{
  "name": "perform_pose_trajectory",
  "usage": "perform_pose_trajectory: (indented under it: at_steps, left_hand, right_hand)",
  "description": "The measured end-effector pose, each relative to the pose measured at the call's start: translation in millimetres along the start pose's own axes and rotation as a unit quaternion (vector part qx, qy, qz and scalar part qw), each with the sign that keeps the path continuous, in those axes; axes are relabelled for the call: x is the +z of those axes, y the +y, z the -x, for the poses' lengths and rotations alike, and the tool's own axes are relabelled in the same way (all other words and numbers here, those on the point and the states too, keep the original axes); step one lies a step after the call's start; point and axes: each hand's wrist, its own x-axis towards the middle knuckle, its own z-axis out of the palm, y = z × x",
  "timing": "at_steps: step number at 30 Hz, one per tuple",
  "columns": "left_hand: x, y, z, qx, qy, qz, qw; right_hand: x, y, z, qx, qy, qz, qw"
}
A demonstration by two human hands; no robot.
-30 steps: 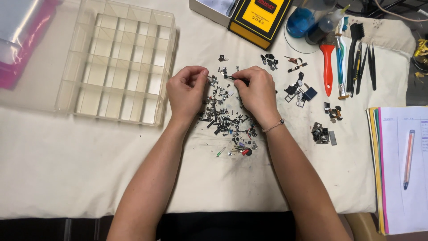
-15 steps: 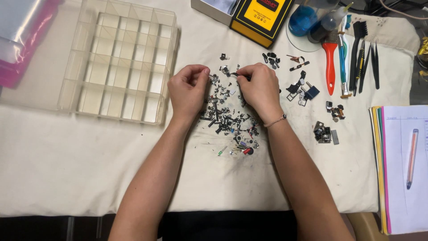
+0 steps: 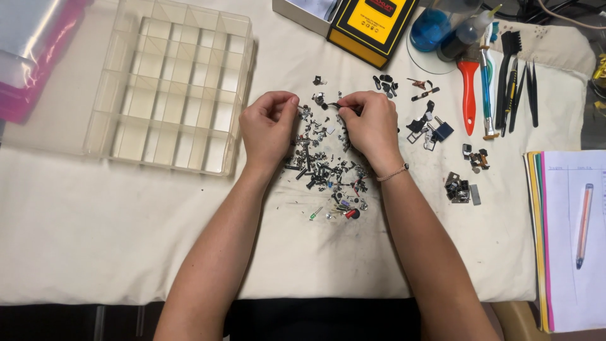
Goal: Sorting and organizing small electronic components like SIM card trays and internal brackets on a repair workbench using hands and tweezers.
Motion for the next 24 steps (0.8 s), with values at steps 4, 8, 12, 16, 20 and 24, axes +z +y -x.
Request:
perform_pose_trajectory:
  at_steps: [4, 8, 12, 16, 20, 24]
  left_hand:
    - [-1, 2, 2, 0.005, -0.005, -0.001, 1.0]
    - [1, -1, 1, 0.006, -0.002, 0.002, 1.0]
    - [0, -2, 0, 0.014, 0.001, 0.003, 1.0]
    - [1, -2, 0, 0.023, 0.002, -0.004, 1.0]
    - [0, -4, 1, 0.024, 0.005, -0.004, 1.0]
    - [1, -4, 0, 0.024, 0.003, -0.007, 1.0]
  right_hand:
    - [-6, 1, 6, -0.013, 0.013, -0.004, 1.0]
    - [-11, 0, 24, -0.144, 0.123, -0.028, 0.982]
    - [-14, 19, 26, -0.501, 0.386, 0.049, 0.773]
    - [-15, 34, 36, -0.558, 0.421, 0.067, 0.712]
    - [-18, 35, 46, -0.574, 0.431, 0.079, 0.692]
    - [-25, 2, 61, -0.416, 0.35, -0.092, 0.834]
